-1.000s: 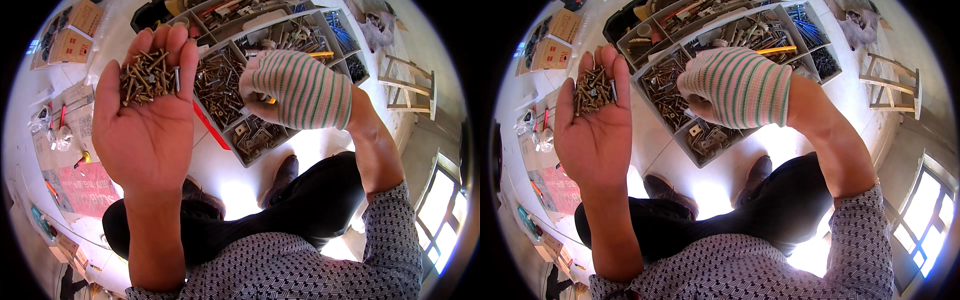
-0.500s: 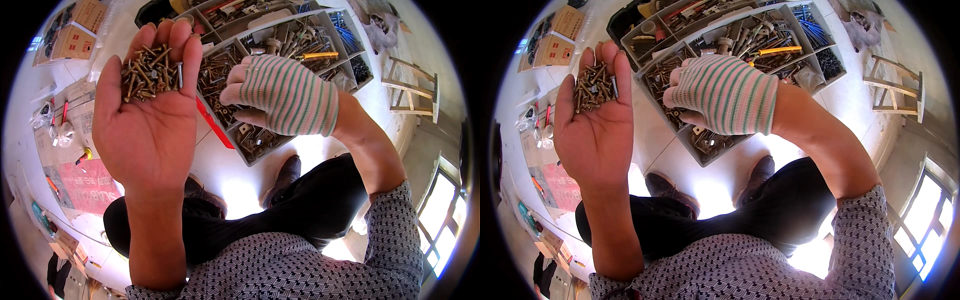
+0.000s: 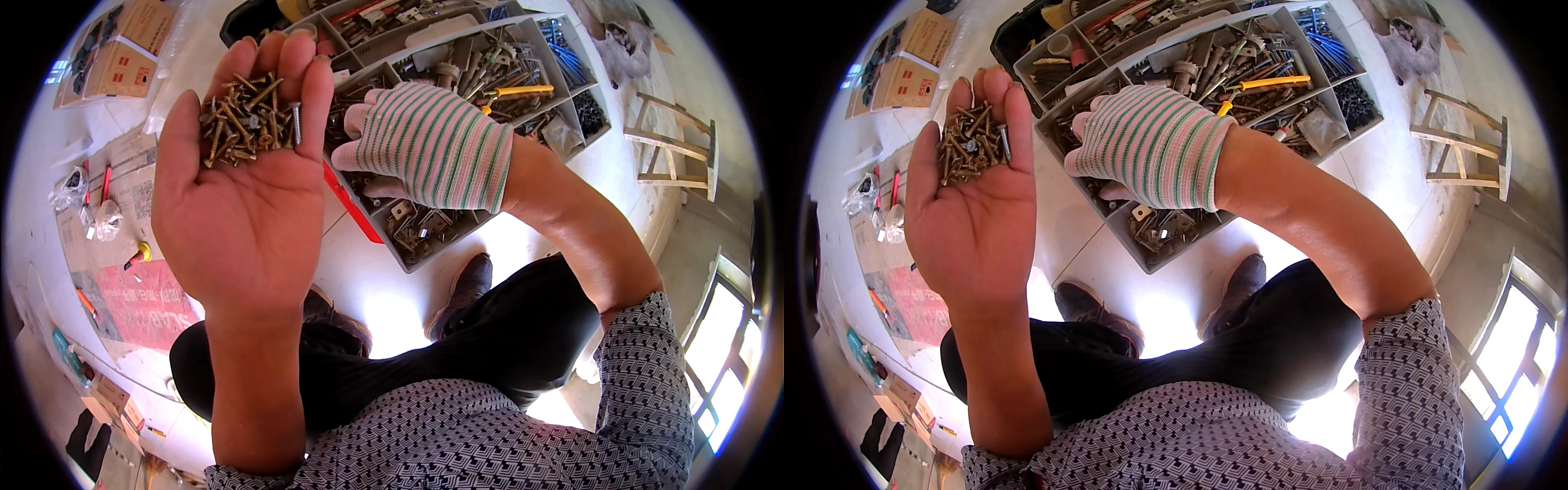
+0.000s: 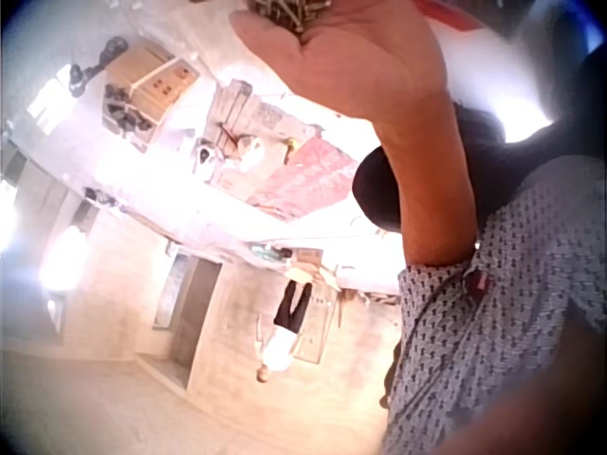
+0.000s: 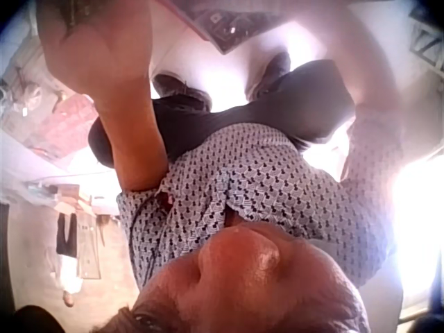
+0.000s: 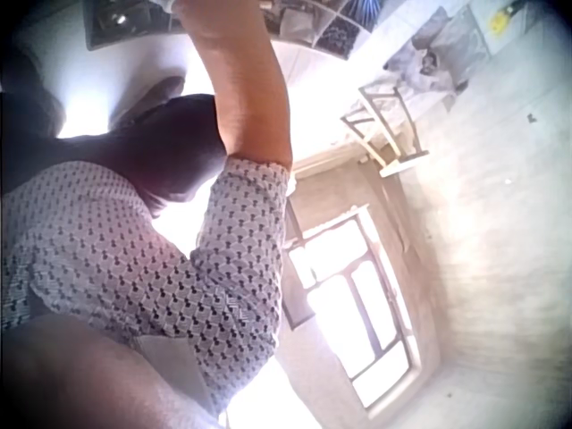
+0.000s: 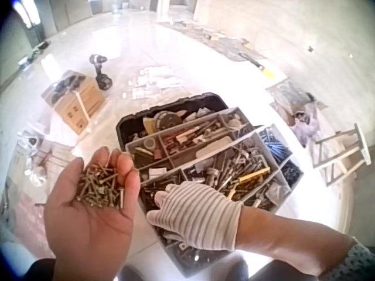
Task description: The person sits on the floor and sorts through a compartmentalized toolbox filled with various hardware items. They pick up brass-colored screws from a compartment and transfer them into their left hand, accumulating a small pile while continuing to sift through the remaining contents.
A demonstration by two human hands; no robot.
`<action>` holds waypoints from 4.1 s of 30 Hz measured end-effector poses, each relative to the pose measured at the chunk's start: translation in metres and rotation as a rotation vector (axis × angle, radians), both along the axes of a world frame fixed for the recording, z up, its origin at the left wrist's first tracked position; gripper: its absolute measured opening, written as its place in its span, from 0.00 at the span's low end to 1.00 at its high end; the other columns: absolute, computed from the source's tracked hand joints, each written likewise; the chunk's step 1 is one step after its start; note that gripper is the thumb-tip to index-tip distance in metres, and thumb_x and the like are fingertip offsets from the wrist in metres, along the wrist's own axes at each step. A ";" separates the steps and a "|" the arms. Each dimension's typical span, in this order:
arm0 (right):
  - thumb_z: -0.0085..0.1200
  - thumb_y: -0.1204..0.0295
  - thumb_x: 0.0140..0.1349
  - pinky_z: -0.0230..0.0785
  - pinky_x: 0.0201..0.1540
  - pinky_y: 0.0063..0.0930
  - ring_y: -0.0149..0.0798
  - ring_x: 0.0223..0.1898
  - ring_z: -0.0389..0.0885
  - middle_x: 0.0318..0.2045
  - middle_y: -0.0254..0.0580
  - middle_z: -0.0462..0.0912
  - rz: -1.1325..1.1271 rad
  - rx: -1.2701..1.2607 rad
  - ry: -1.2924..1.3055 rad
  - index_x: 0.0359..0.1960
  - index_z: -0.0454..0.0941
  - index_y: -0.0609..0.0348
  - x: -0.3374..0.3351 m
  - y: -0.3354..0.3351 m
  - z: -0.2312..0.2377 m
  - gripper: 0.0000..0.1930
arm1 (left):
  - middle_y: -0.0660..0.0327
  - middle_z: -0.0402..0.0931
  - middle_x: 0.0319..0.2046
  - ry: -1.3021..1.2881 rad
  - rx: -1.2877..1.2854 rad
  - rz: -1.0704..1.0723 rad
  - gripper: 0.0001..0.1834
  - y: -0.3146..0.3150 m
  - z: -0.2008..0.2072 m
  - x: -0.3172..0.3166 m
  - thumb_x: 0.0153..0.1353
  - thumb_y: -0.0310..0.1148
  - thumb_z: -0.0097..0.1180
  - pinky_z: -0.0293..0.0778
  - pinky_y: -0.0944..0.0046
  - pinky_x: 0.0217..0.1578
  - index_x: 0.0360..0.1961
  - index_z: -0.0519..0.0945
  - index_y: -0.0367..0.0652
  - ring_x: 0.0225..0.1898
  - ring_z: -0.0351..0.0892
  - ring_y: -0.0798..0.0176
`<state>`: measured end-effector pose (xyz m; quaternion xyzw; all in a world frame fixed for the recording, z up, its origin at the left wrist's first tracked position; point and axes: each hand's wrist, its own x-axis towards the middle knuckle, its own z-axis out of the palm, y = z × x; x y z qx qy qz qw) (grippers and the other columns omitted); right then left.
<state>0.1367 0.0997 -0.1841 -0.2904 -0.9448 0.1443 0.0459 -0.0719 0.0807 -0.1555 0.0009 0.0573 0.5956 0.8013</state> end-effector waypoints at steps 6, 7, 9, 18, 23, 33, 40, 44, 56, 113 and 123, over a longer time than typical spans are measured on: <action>0.64 0.61 0.62 0.74 0.44 0.41 0.45 0.42 0.80 0.37 0.38 0.77 -0.039 0.016 -0.033 0.46 0.81 0.51 0.000 0.002 -0.004 0.14 | 0.32 0.69 0.63 0.009 -0.014 0.006 0.25 -0.002 -0.001 -0.002 0.81 0.35 0.33 0.54 0.43 0.77 0.62 0.66 0.19 0.70 0.66 0.40; 0.64 0.61 0.62 0.74 0.44 0.41 0.45 0.43 0.80 0.37 0.38 0.77 -0.041 0.044 -0.025 0.47 0.80 0.51 0.005 0.002 -0.003 0.14 | 0.32 0.69 0.63 0.002 -0.012 0.004 0.25 -0.001 0.000 -0.001 0.81 0.35 0.33 0.54 0.43 0.77 0.62 0.66 0.19 0.70 0.66 0.40; 0.64 0.60 0.62 0.74 0.45 0.42 0.46 0.44 0.79 0.38 0.39 0.77 -0.062 0.054 -0.019 0.49 0.79 0.52 0.012 0.000 0.002 0.17 | 0.32 0.69 0.63 -0.011 -0.009 0.000 0.25 -0.001 0.001 0.001 0.81 0.35 0.34 0.54 0.43 0.77 0.62 0.66 0.19 0.70 0.66 0.40; 0.69 0.58 0.56 0.74 0.50 0.42 0.50 0.47 0.79 0.42 0.45 0.77 -0.160 -0.002 0.058 0.54 0.76 0.57 0.006 -0.004 0.003 0.27 | 0.31 0.70 0.63 0.003 -0.013 0.017 0.25 -0.001 0.003 -0.005 0.80 0.35 0.34 0.54 0.42 0.77 0.61 0.67 0.19 0.70 0.67 0.40; 0.70 0.59 0.55 0.74 0.51 0.42 0.50 0.47 0.79 0.43 0.45 0.78 -0.154 -0.048 0.071 0.52 0.76 0.57 -0.001 -0.004 0.001 0.27 | 0.31 0.70 0.63 0.003 -0.010 0.020 0.25 0.000 0.002 -0.008 0.80 0.35 0.33 0.54 0.42 0.77 0.62 0.67 0.19 0.70 0.67 0.40; 0.65 0.59 0.60 0.77 0.45 0.44 0.49 0.47 0.82 0.42 0.46 0.78 -0.119 -0.022 -0.048 0.49 0.81 0.53 -0.006 -0.009 0.000 0.19 | 0.31 0.70 0.63 -0.014 -0.007 0.000 0.25 0.003 -0.001 -0.007 0.80 0.35 0.34 0.55 0.42 0.77 0.62 0.66 0.19 0.70 0.67 0.40; 0.63 0.62 0.63 0.78 0.43 0.45 0.50 0.46 0.83 0.40 0.47 0.80 -0.182 -0.132 -0.111 0.48 0.82 0.50 -0.016 -0.009 0.008 0.14 | 0.31 0.70 0.62 -0.011 -0.006 -0.001 0.25 0.002 0.001 -0.008 0.80 0.35 0.34 0.55 0.41 0.77 0.62 0.66 0.19 0.70 0.67 0.40; 0.61 0.63 0.65 0.78 0.42 0.47 0.49 0.45 0.84 0.38 0.48 0.80 -0.222 -0.052 -0.151 0.47 0.83 0.49 -0.014 -0.015 0.006 0.12 | 0.31 0.70 0.62 -0.009 -0.017 -0.008 0.24 0.003 -0.001 -0.003 0.80 0.34 0.34 0.55 0.41 0.77 0.62 0.67 0.19 0.69 0.67 0.40; 0.50 0.69 0.71 0.80 0.41 0.46 0.53 0.45 0.86 0.39 0.49 0.83 -0.256 -0.160 -0.198 0.47 0.84 0.51 -0.024 -0.013 0.019 0.10 | 0.36 0.72 0.61 0.066 -0.006 -0.007 0.23 0.001 0.002 -0.005 0.79 0.33 0.37 0.56 0.44 0.77 0.59 0.71 0.19 0.69 0.67 0.43; 0.64 0.71 0.65 0.78 0.50 0.32 0.40 0.43 0.85 0.41 0.42 0.85 -0.458 -0.535 0.248 0.49 0.81 0.58 0.017 -0.005 0.018 0.13 | 0.32 0.72 0.60 0.021 -0.023 0.000 0.26 -0.004 0.002 -0.007 0.80 0.36 0.34 0.60 0.42 0.75 0.60 0.69 0.18 0.68 0.70 0.40; 0.62 0.70 0.67 0.79 0.46 0.25 0.29 0.39 0.84 0.36 0.37 0.86 -0.543 -0.680 0.656 0.47 0.83 0.61 0.018 -0.002 0.044 0.11 | 0.40 0.76 0.56 0.292 -0.269 0.030 0.25 -0.006 -0.009 0.007 0.80 0.37 0.34 0.65 0.43 0.72 0.57 0.72 0.21 0.62 0.75 0.43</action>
